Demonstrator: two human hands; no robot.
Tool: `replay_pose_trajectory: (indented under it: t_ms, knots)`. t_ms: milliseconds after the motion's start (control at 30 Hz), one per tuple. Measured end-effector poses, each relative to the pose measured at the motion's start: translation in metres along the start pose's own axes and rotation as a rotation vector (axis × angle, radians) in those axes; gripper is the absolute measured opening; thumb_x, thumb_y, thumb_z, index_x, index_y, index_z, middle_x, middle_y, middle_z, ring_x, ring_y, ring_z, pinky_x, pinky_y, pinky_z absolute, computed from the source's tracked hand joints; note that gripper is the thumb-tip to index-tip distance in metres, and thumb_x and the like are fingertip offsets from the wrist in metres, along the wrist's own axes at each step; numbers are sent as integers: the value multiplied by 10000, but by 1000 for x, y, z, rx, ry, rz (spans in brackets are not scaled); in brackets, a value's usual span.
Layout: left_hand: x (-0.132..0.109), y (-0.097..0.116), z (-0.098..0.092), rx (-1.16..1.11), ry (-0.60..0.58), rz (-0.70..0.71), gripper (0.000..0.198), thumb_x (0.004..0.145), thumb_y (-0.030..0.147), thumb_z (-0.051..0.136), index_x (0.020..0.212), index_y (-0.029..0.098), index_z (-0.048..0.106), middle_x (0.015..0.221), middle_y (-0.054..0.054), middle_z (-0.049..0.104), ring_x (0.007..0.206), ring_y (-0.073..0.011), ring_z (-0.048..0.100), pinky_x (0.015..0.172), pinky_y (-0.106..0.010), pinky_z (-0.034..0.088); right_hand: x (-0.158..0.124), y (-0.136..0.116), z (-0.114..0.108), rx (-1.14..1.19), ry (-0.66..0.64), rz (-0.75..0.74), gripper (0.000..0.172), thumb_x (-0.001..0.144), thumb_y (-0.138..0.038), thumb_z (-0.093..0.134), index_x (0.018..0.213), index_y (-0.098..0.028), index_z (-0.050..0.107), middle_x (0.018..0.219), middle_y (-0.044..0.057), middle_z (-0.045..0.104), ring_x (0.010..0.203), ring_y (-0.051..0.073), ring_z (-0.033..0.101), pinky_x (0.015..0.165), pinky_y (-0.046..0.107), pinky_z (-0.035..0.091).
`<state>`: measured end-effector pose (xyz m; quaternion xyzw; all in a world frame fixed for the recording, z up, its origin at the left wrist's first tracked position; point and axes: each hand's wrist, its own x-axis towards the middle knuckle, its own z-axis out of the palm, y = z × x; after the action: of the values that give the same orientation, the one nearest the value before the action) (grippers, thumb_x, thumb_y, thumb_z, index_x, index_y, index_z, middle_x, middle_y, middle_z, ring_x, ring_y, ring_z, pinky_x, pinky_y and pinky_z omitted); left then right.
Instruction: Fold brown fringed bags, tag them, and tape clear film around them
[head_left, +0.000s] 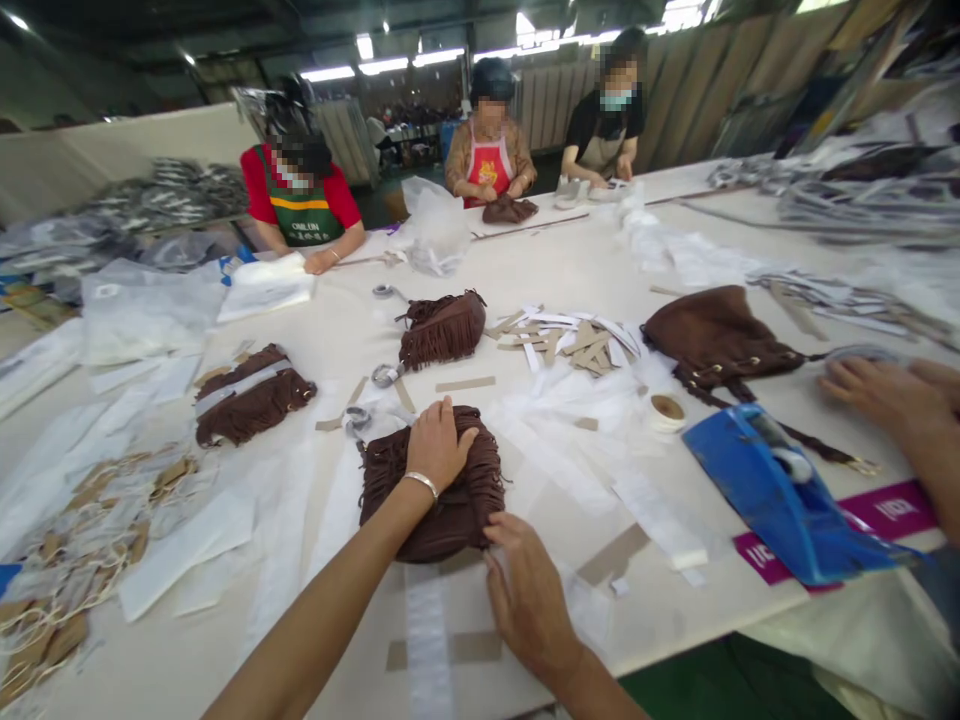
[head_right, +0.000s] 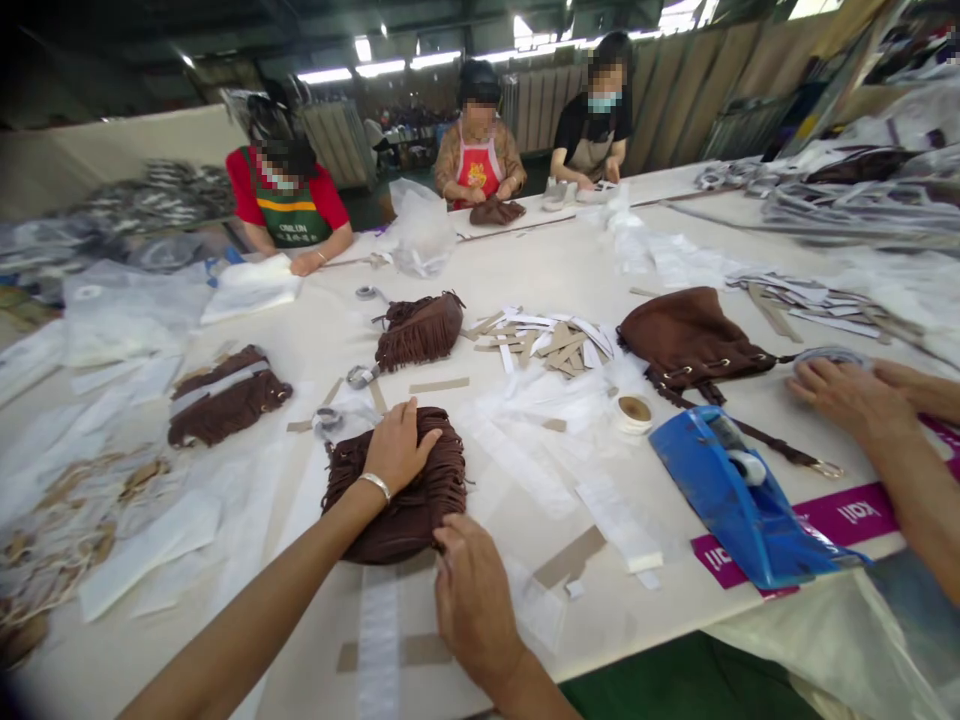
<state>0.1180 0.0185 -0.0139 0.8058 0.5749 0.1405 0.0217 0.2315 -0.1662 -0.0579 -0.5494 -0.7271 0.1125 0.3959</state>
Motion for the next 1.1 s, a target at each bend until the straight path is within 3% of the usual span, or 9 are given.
replay_pose_trajectory:
  t_ms: [133, 267, 400, 567, 700, 767, 933, 1100]
  knots:
    - [14, -8, 4, 52, -64, -101, 684, 896, 601, 396, 1338, 79, 425, 1250, -217, 542, 1181, -342, 480, 973, -439, 352, -4, 16, -3, 50, 77, 224, 461, 862, -232, 535, 1296, -167, 392, 1223, 154, 531, 1187, 264, 503, 984, 470, 470]
    - [31, -12, 6, 59, -140, -132, 561, 870, 635, 424, 1039, 131, 601, 1032, -166, 653, 1031, -309, 580, 892, -394, 392, 22, 15, 9, 152, 112, 295, 474, 794, -154, 547, 1250, -192, 423, 1192, 115, 523, 1164, 243, 506, 991, 427, 460]
    - [39, -18, 16, 30, -148, -182, 481, 898, 598, 393, 972, 168, 594, 918, -115, 687, 910, -274, 634, 790, -347, 425, 33, 19, 16, 208, 161, 328, 422, 751, -48, 448, 1140, -204, 487, 1144, 92, 517, 1140, 219, 505, 985, 402, 452]
    - [43, -24, 24, 9, -140, -233, 476, 914, 568, 345, 977, 165, 591, 919, -131, 691, 919, -291, 639, 755, -349, 438, 15, 22, 20, 204, 243, 501, 369, 782, -143, 520, 1138, -191, 432, 1059, 71, 541, 937, 199, 568, 822, 353, 505]
    - [50, -30, 27, -8, -166, -218, 493, 901, 585, 341, 921, 169, 606, 897, -137, 692, 922, -299, 636, 764, -354, 438, 9, 14, 24, 19, 51, 510, 213, 825, -265, 553, 1011, -199, 473, 927, 48, 574, 860, 218, 582, 746, 341, 487]
    - [53, -32, 31, -14, -179, -212, 490, 890, 589, 351, 889, 172, 608, 882, -139, 691, 913, -307, 634, 762, -361, 436, 14, 11, 32, -59, 15, 503, 234, 829, -306, 561, 1011, -187, 475, 945, 75, 590, 890, 244, 587, 737, 344, 481]
    - [56, -34, 39, -47, -191, -217, 473, 869, 588, 374, 803, 180, 603, 841, -139, 683, 875, -310, 626, 742, -373, 428, 29, 11, 50, 8, 124, 638, 308, 862, -215, 477, 1156, -160, 409, 969, 86, 647, 823, 229, 635, 699, 313, 478]
    - [59, -40, 40, -124, -153, -246, 456, 836, 608, 414, 698, 202, 569, 717, -66, 644, 761, -244, 601, 680, -325, 415, 21, 16, 45, 216, 212, 656, 315, 832, -139, 425, 1142, -191, 406, 1024, 60, 658, 873, 217, 656, 741, 309, 493]
